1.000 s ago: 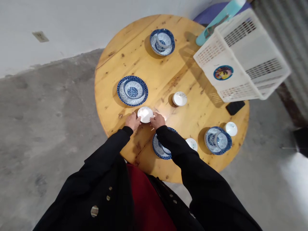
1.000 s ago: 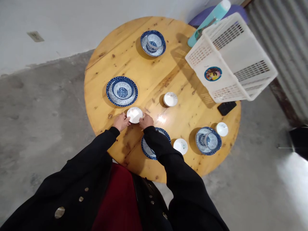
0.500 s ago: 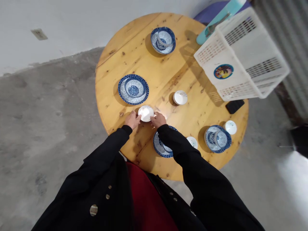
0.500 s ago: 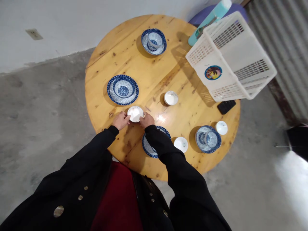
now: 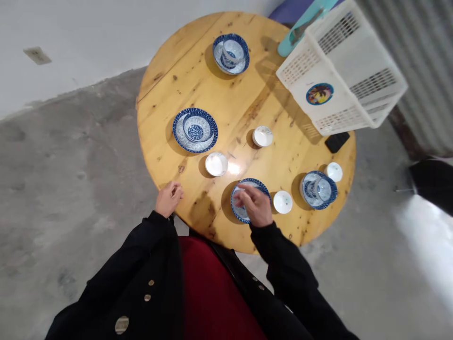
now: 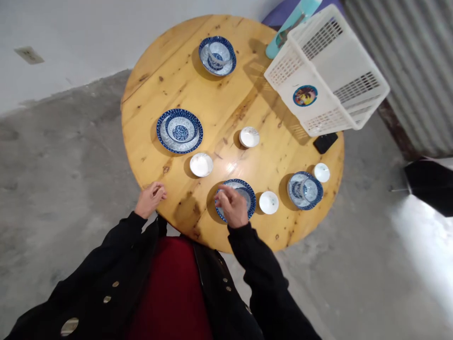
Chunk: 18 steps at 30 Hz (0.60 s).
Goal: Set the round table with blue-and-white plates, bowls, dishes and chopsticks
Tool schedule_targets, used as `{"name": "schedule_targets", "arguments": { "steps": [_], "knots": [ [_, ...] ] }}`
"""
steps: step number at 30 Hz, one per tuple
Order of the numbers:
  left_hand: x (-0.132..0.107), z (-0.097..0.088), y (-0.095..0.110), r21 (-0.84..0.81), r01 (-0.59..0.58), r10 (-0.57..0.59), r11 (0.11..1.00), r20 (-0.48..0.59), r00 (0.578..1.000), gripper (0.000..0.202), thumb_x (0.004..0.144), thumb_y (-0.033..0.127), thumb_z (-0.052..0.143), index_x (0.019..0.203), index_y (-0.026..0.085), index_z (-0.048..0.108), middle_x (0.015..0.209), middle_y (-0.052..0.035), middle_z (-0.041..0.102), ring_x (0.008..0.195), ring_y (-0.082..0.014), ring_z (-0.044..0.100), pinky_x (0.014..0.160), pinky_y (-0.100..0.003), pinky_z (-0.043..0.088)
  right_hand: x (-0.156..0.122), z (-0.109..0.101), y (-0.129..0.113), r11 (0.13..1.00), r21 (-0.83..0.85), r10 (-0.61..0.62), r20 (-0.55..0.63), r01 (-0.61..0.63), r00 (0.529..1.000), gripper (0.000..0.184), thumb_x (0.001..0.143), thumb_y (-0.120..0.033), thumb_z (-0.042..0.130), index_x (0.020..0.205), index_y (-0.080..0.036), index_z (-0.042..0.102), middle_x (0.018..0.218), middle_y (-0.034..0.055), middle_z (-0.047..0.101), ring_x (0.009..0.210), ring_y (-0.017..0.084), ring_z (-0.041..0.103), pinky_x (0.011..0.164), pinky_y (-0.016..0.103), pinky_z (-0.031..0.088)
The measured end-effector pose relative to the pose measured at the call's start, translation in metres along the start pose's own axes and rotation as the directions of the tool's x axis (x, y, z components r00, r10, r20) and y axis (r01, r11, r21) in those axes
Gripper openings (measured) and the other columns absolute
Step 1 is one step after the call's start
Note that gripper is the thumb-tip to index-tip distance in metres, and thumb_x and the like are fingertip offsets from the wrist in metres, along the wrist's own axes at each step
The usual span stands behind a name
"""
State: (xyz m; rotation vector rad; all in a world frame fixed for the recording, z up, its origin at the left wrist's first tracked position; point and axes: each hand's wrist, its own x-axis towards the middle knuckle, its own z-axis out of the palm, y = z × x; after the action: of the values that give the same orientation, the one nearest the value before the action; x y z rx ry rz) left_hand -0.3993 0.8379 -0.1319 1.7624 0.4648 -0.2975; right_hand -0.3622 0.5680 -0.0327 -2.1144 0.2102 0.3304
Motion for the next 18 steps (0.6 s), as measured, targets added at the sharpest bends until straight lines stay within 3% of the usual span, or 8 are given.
{"name": "schedule_targets", "arguments": {
  "steps": [4,8,11,18],
  "knots": [
    [-0.015,-0.012,-0.009,-0.006,-0.004,0.003,1.0,-0.037,0.999,0.021,0.086,0.037,0.05,0.095,0.021,0.058,0.083,-0.003,0.072,0.07,-0.0159,0.071,0.072,-0.028,0.056,-0.07,0.049,0.03,0.953,0.22,0.205,0.038,-0.209,0.978,0.044,0.078,-0.057,0.062,0.1,-0.018,0.066,0.071,0.0042,0.071,0.052,0.017,0.064,0.054,0.032,0.055],
    [-0.023,-0.019,-0.015,-0.037,0.013,-0.015,0.999,-0.045,0.999,0.024,0.085,0.041,0.051,0.095,0.02,0.059,0.082,-0.0028,0.072,0.067,-0.0161,0.07,0.069,-0.029,0.057,-0.107,0.085,0.049,0.88,0.325,0.312,0.154,-0.346,0.938,0.05,0.075,-0.062,0.065,0.097,-0.018,0.066,0.069,0.0049,0.071,0.05,0.017,0.064,0.05,0.03,0.053],
    [-0.029,-0.023,-0.015,-0.077,0.01,-0.015,0.997,-0.059,0.998,0.025,0.085,0.041,0.053,0.096,0.02,0.06,0.08,-0.0023,0.071,0.067,-0.016,0.07,0.068,-0.029,0.057,-0.107,0.085,0.051,0.888,0.331,0.279,0.161,-0.318,0.947,0.051,0.074,-0.062,0.065,0.098,-0.018,0.067,0.07,0.0042,0.071,0.052,0.017,0.064,0.051,0.03,0.054],
    [-0.069,-0.03,-0.005,-0.107,-0.018,0.001,0.994,-0.152,0.988,0.025,0.084,0.041,0.056,0.096,0.019,0.059,0.081,-0.0034,0.071,0.069,-0.0166,0.069,0.07,-0.031,0.058,-0.088,0.055,0.052,0.897,0.395,0.191,0.059,-0.198,0.98,0.048,0.071,-0.057,0.067,0.097,-0.016,0.067,0.07,0.0041,0.071,0.051,0.015,0.063,0.053,0.029,0.053]
  ]
}}
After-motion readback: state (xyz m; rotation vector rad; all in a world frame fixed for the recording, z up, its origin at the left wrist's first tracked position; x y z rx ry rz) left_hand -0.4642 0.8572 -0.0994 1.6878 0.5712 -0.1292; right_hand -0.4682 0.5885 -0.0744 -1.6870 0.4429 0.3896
